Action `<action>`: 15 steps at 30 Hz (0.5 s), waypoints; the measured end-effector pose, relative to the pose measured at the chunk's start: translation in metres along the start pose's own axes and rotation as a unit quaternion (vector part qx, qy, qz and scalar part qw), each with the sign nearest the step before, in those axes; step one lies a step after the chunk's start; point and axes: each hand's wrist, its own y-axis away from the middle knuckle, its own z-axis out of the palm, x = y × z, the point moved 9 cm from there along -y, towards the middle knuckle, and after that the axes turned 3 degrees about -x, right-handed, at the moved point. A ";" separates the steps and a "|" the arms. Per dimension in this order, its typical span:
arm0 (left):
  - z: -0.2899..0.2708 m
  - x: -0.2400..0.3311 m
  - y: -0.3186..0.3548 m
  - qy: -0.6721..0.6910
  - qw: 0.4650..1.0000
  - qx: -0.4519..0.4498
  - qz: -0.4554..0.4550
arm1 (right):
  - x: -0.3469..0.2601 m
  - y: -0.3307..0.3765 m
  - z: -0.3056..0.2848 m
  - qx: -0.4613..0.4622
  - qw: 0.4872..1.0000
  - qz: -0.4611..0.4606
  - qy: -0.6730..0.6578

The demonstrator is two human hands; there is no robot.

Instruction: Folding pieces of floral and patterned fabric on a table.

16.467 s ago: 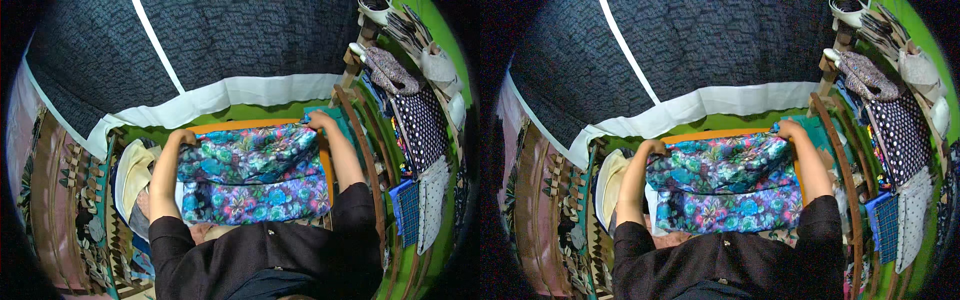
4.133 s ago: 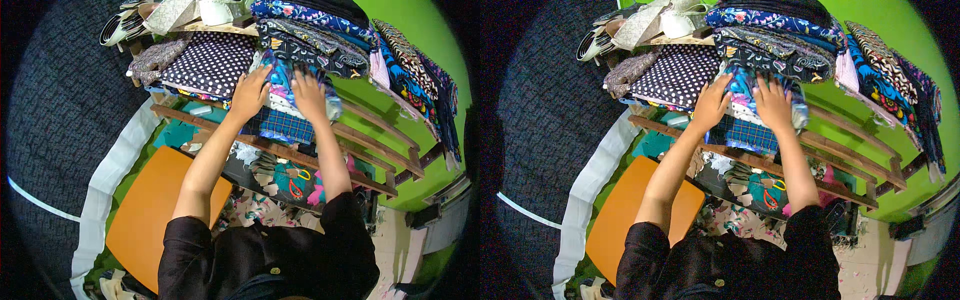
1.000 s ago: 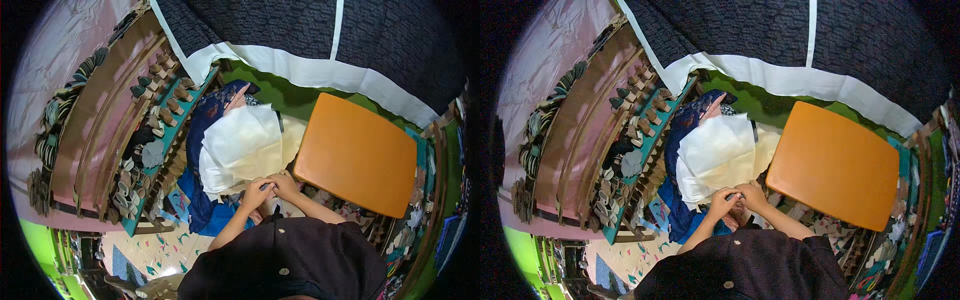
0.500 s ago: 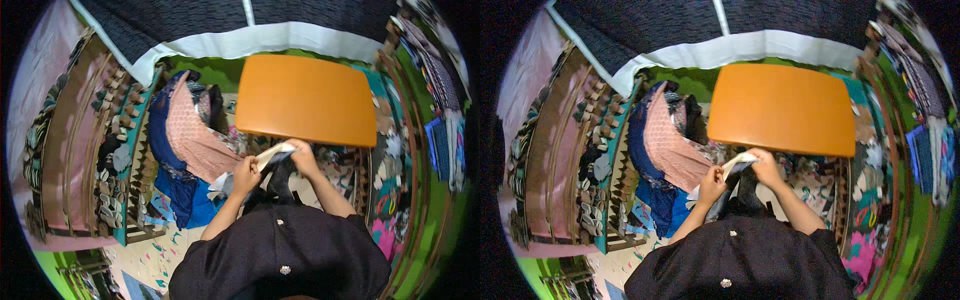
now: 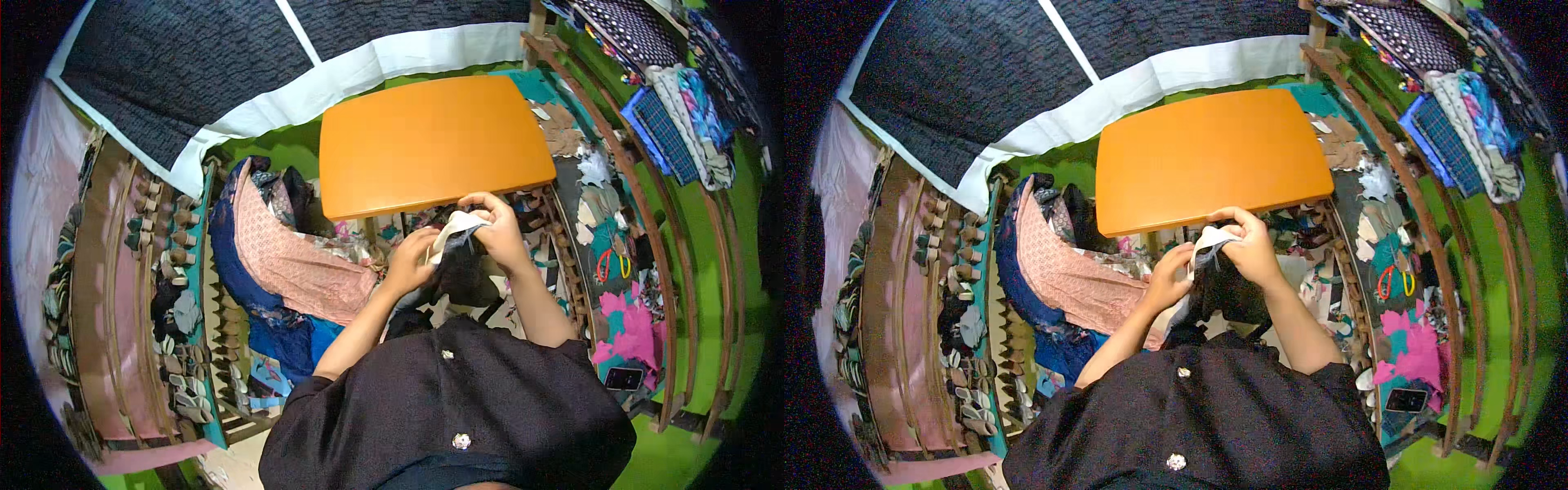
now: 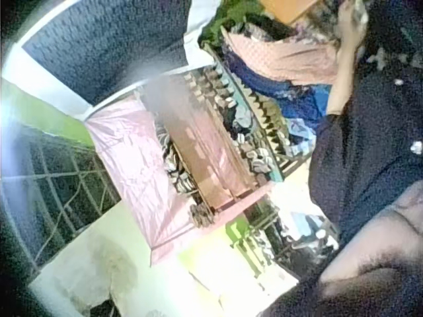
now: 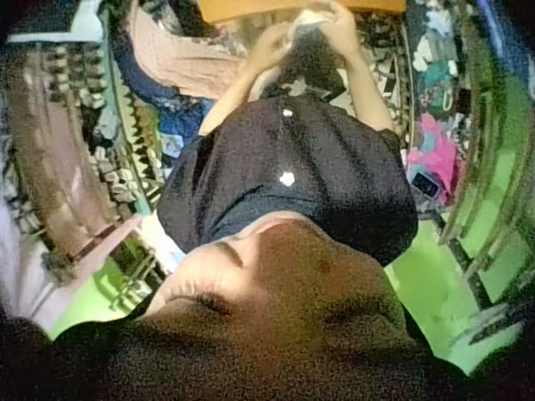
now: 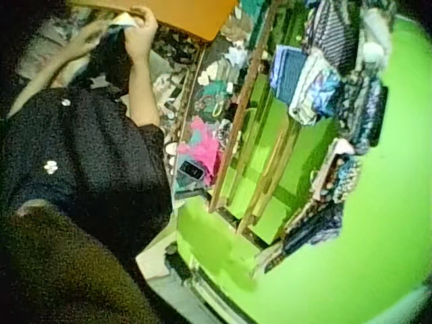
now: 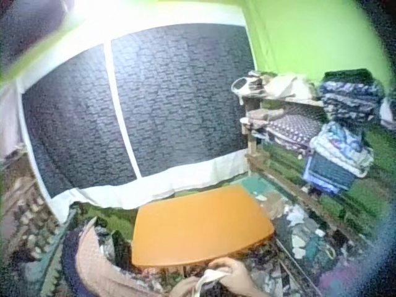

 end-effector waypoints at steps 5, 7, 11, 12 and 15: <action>0.002 -0.037 -0.009 0.246 0.961 0.034 -0.122 | -0.021 0.006 -0.021 0.041 0.999 -0.007 0.015; -0.016 -0.026 -0.018 0.285 0.953 0.034 -0.095 | -0.033 0.007 -0.028 0.043 0.999 -0.003 0.009; -0.053 -0.006 -0.024 0.368 0.921 0.029 -0.129 | -0.028 0.007 -0.028 -0.078 0.970 0.096 0.208; -0.058 -0.005 -0.026 0.407 0.902 0.023 -0.142 | -0.031 0.010 -0.023 -0.125 0.956 0.105 0.245; -0.072 0.000 -0.025 0.402 0.901 -0.021 -0.163 | -0.027 0.015 -0.007 -0.169 0.959 0.111 0.198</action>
